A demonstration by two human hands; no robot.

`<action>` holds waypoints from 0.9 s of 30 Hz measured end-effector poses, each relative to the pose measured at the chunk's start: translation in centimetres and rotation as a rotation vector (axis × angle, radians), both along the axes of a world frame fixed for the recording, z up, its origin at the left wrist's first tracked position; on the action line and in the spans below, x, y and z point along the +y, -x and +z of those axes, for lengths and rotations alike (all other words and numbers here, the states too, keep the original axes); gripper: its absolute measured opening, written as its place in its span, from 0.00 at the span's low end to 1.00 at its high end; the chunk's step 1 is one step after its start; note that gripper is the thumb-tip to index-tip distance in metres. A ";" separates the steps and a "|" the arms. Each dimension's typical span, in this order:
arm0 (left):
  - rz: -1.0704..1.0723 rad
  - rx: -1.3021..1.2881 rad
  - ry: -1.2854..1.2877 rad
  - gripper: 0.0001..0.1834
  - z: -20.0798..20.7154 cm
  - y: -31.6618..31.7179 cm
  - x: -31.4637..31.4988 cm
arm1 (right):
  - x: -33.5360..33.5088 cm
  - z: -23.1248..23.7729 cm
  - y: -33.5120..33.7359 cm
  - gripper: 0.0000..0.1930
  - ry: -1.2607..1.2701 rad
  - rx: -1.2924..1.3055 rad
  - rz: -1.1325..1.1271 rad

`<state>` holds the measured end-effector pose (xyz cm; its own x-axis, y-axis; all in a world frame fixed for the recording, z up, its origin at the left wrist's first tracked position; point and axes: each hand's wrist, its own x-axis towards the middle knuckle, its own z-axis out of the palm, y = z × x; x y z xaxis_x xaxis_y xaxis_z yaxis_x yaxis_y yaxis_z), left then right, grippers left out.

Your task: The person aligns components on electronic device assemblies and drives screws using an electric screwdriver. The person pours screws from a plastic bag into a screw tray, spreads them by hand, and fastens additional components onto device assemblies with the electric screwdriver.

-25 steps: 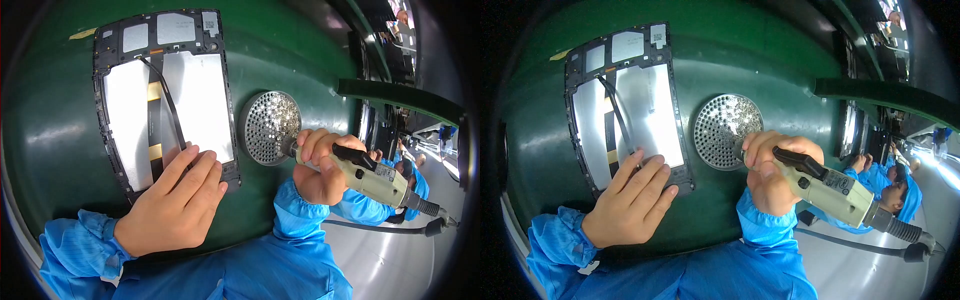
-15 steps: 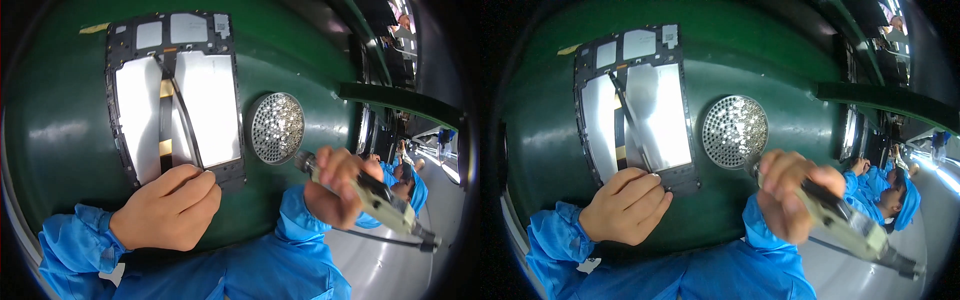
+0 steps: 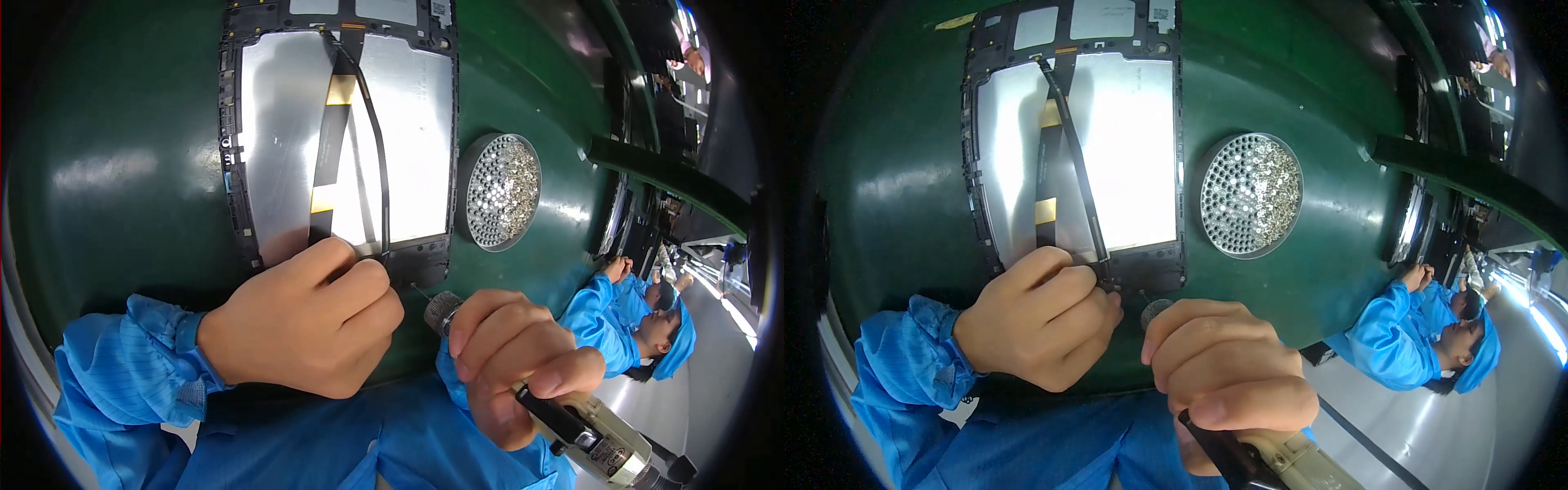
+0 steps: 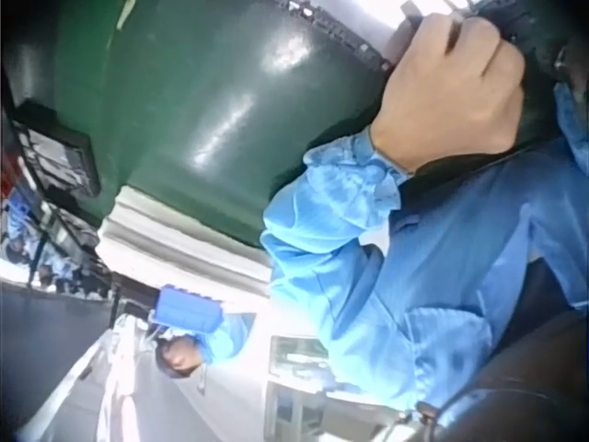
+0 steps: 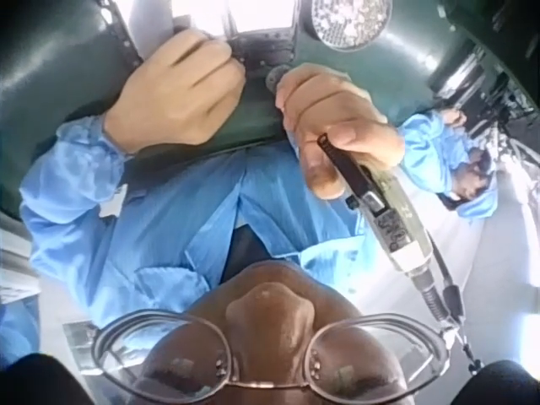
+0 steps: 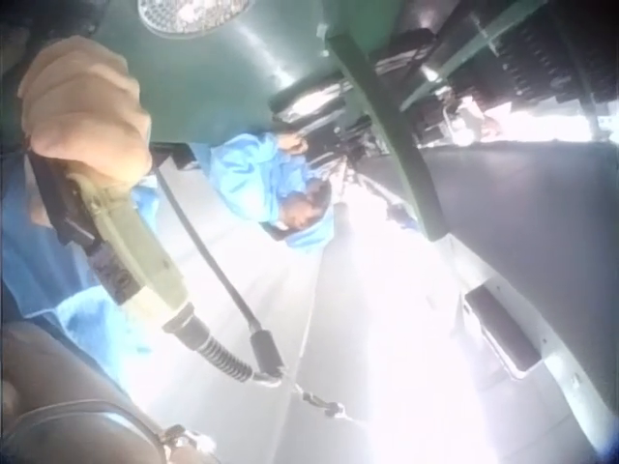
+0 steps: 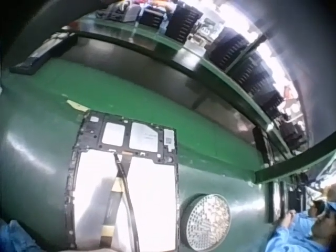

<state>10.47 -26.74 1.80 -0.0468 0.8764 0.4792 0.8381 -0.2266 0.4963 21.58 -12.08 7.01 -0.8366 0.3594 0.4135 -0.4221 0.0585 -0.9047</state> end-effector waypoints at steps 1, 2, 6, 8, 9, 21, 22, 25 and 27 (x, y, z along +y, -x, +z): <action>0.001 -0.009 0.006 0.12 0.0 -0.1 0.0 | 0.1 -0.3 -0.1 0.15 -0.002 -0.005 0.024; 0.002 -0.017 0.012 0.13 -0.1 -0.1 -0.1 | 0.1 -0.4 -0.2 0.16 -0.004 -0.009 0.047; 0.001 -0.017 0.006 0.13 0.0 -0.1 -0.3 | 0.2 0.1 -0.1 0.18 -0.013 -0.063 0.096; 0.005 -0.002 0.017 0.13 0.0 -0.2 -0.2 | 0.0 -0.3 0.0 0.17 -0.008 -0.035 0.075; 0.005 0.000 0.017 0.13 -0.1 -0.2 -0.2 | 0.1 -0.3 0.0 0.17 -0.008 -0.032 0.076; 0.011 0.124 -0.079 0.12 0.2 0.0 1.1 | 1.3 -0.9 0.2 0.18 -0.080 0.024 0.107; 0.045 0.144 -0.071 0.12 -0.2 -0.2 1.3 | 1.9 -0.8 -0.1 0.18 -0.105 0.039 0.092; 0.069 0.164 -0.037 0.10 0.1 -0.6 1.7 | 4.1 -0.1 -1.7 0.19 0.022 0.116 0.087; 0.086 0.135 -0.003 0.09 0.0 -0.9 1.8 | 5.4 0.5 -2.6 0.18 -0.027 0.109 -0.021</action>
<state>11.36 -24.94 1.85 -0.0566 0.8704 0.4891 0.9133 -0.1528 0.3776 24.22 -6.64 7.51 -0.7782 0.3643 0.5116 -0.5165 0.0921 -0.8513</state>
